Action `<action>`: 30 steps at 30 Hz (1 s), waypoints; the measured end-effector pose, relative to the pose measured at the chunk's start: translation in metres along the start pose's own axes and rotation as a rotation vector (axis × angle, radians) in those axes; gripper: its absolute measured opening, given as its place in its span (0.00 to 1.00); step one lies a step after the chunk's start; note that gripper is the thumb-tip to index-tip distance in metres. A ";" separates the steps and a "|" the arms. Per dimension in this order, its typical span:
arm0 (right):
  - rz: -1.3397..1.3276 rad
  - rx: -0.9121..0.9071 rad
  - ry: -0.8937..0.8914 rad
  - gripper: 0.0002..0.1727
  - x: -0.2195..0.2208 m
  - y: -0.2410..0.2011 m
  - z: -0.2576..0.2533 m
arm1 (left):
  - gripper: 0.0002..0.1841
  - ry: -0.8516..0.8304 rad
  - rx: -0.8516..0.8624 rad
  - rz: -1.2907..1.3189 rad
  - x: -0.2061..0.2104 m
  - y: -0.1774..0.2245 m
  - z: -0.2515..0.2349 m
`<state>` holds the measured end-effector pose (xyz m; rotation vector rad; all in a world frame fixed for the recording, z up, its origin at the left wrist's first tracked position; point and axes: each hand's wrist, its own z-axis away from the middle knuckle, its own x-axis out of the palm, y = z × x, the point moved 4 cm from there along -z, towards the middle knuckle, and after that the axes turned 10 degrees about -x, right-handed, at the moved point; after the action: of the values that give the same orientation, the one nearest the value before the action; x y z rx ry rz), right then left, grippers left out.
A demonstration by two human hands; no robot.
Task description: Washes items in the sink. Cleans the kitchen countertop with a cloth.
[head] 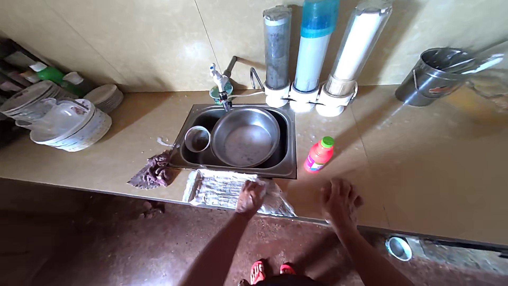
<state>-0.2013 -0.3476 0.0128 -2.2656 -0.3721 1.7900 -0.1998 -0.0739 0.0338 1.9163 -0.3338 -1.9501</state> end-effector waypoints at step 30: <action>-0.007 0.035 -0.087 0.31 -0.001 0.001 0.000 | 0.20 0.056 -0.216 -0.031 -0.027 -0.063 0.003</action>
<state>-0.2014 -0.3487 0.0131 -2.1654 -0.3609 1.8813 -0.2098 -0.0065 0.0316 1.8413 -0.0747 -1.8640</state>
